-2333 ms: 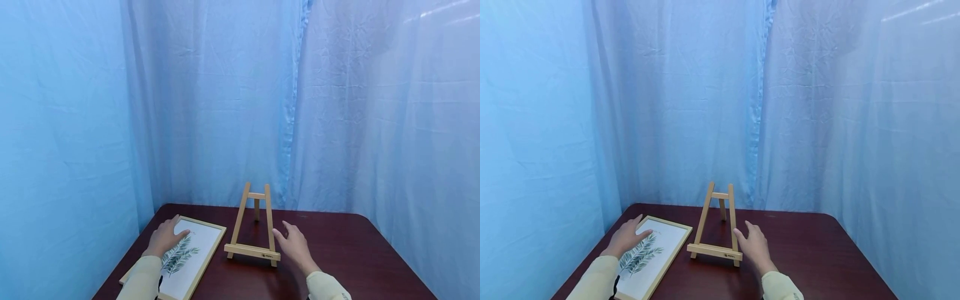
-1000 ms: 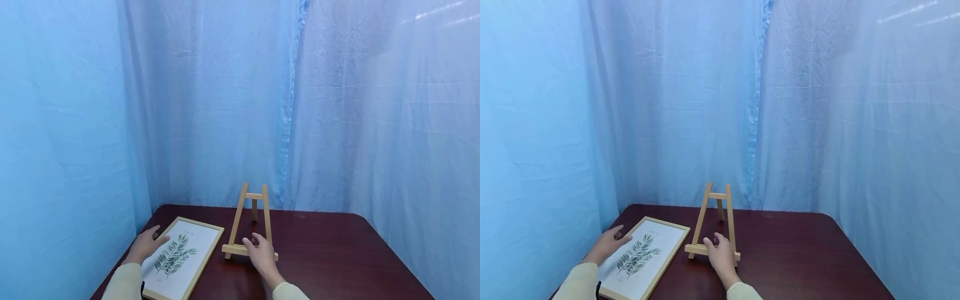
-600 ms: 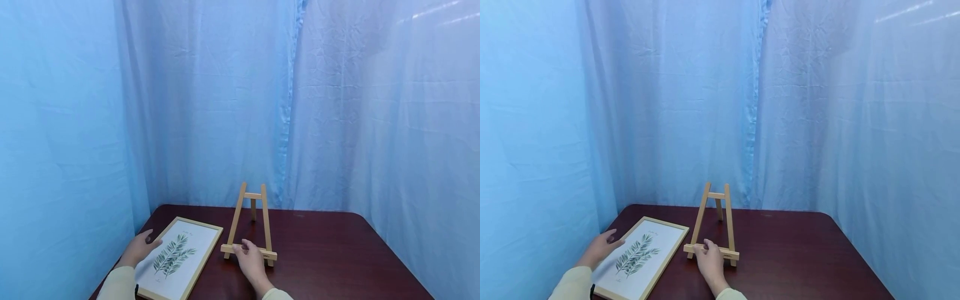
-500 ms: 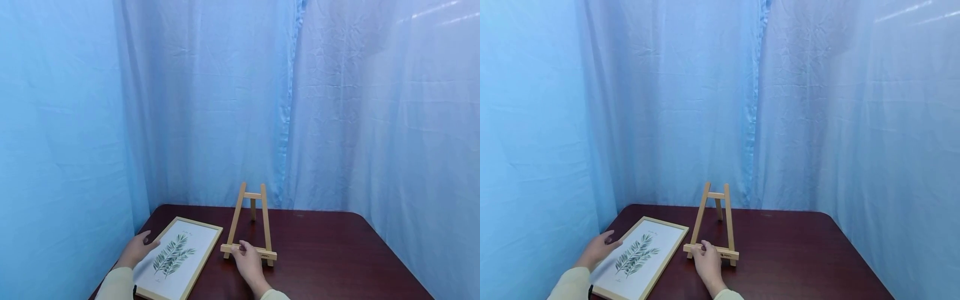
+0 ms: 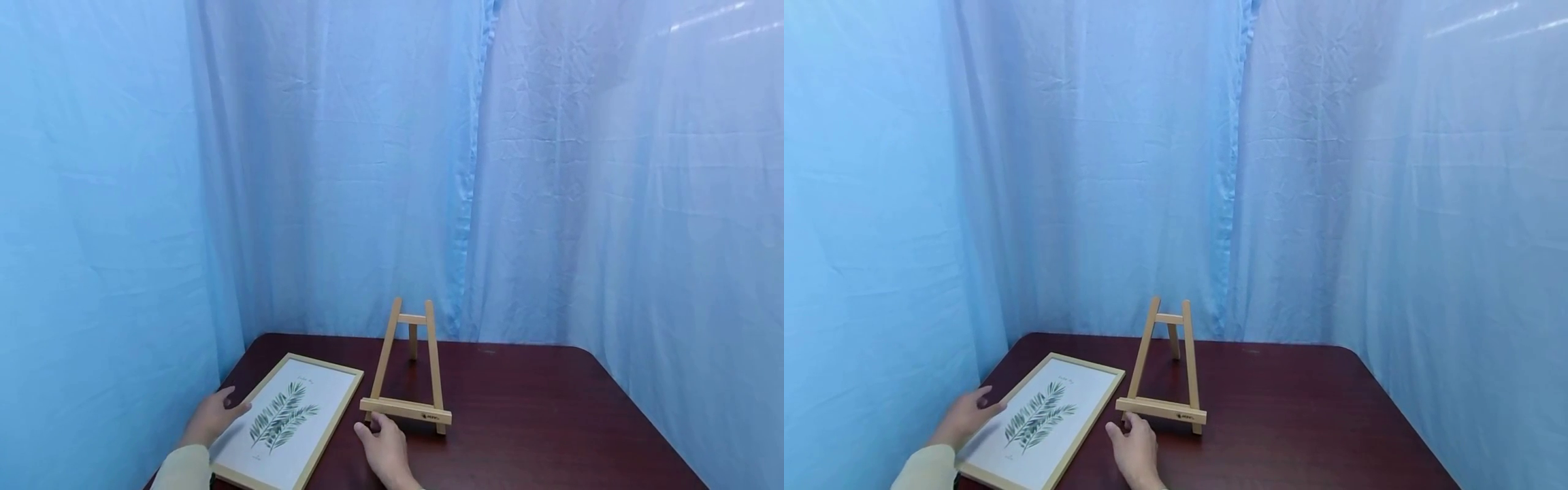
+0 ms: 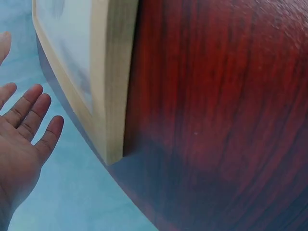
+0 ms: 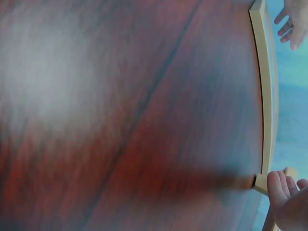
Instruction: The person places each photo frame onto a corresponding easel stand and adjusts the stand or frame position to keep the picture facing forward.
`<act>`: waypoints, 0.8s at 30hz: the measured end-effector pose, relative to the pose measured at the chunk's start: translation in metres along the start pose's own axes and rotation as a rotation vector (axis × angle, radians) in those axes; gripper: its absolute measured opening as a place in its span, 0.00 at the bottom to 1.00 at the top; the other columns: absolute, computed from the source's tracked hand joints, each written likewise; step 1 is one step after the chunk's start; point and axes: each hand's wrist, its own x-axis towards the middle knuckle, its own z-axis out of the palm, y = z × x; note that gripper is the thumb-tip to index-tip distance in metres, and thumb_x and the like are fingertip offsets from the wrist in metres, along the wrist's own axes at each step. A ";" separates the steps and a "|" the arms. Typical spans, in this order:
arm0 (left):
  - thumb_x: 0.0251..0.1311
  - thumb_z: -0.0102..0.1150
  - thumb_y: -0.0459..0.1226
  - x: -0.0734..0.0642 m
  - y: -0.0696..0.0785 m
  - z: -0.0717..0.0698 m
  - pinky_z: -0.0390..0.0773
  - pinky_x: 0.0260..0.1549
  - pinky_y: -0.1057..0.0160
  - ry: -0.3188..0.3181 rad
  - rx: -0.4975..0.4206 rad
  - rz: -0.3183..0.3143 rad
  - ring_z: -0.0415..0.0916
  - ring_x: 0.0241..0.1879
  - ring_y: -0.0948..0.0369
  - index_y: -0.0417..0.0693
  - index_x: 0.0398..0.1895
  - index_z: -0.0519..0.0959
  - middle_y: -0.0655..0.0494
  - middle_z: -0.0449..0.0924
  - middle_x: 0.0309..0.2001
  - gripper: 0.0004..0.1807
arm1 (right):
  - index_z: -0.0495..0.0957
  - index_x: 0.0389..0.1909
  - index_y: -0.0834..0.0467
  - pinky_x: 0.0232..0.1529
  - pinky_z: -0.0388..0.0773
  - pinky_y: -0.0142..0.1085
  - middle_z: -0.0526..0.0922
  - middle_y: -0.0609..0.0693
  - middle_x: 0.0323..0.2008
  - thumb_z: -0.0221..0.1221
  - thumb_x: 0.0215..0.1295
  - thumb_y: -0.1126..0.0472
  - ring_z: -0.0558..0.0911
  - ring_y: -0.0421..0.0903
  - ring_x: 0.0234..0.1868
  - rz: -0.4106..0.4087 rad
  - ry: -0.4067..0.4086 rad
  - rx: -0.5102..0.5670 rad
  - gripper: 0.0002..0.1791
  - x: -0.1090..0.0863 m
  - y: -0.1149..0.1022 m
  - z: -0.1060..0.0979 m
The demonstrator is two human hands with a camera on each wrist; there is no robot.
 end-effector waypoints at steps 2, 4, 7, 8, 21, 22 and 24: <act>0.61 0.64 0.52 -0.001 -0.002 0.000 0.70 0.54 0.35 0.000 -0.009 -0.010 0.66 0.57 0.28 0.20 0.66 0.60 0.20 0.69 0.56 0.47 | 0.79 0.54 0.70 0.43 0.80 0.48 0.84 0.60 0.42 0.65 0.63 0.52 0.85 0.52 0.41 0.000 -0.005 -0.004 0.27 -0.002 0.000 0.004; 0.61 0.64 0.51 -0.002 -0.004 0.001 0.70 0.54 0.35 0.000 -0.017 -0.021 0.66 0.58 0.28 0.19 0.66 0.60 0.19 0.68 0.57 0.47 | 0.79 0.54 0.70 0.42 0.80 0.48 0.84 0.60 0.42 0.65 0.63 0.52 0.85 0.51 0.39 0.008 -0.018 -0.003 0.28 -0.004 -0.001 0.008; 0.61 0.65 0.51 -0.004 -0.007 0.002 0.69 0.55 0.35 0.000 -0.011 -0.046 0.65 0.58 0.28 0.19 0.66 0.59 0.18 0.67 0.58 0.47 | 0.78 0.54 0.71 0.44 0.80 0.48 0.84 0.59 0.42 0.65 0.63 0.51 0.84 0.52 0.40 0.014 -0.034 -0.014 0.28 -0.006 -0.001 0.013; 0.61 0.65 0.50 -0.005 -0.008 0.003 0.69 0.55 0.35 -0.001 -0.007 -0.053 0.65 0.59 0.27 0.19 0.66 0.59 0.18 0.66 0.58 0.47 | 0.78 0.54 0.71 0.44 0.80 0.49 0.84 0.59 0.42 0.65 0.63 0.51 0.84 0.52 0.40 0.015 -0.037 -0.020 0.28 -0.007 0.000 0.014; 0.60 0.65 0.52 -0.004 -0.019 0.007 0.66 0.58 0.34 -0.026 0.025 -0.088 0.62 0.60 0.27 0.18 0.65 0.60 0.19 0.64 0.60 0.48 | 0.79 0.53 0.71 0.50 0.77 0.54 0.85 0.60 0.43 0.65 0.63 0.51 0.81 0.59 0.49 0.076 -0.041 -0.012 0.28 -0.006 0.001 0.024; 0.60 0.66 0.52 -0.004 -0.019 0.008 0.66 0.58 0.34 -0.024 0.024 -0.096 0.62 0.60 0.27 0.18 0.65 0.60 0.19 0.64 0.61 0.48 | 0.79 0.53 0.71 0.50 0.77 0.54 0.85 0.60 0.43 0.65 0.63 0.51 0.81 0.60 0.50 0.080 -0.043 -0.011 0.28 -0.005 0.001 0.024; 0.60 0.66 0.51 -0.005 -0.019 0.008 0.66 0.58 0.34 -0.022 0.025 -0.103 0.62 0.60 0.27 0.17 0.65 0.60 0.19 0.64 0.61 0.48 | 0.79 0.54 0.71 0.50 0.77 0.54 0.84 0.60 0.44 0.65 0.63 0.51 0.81 0.60 0.50 0.089 -0.050 -0.008 0.28 -0.005 0.001 0.024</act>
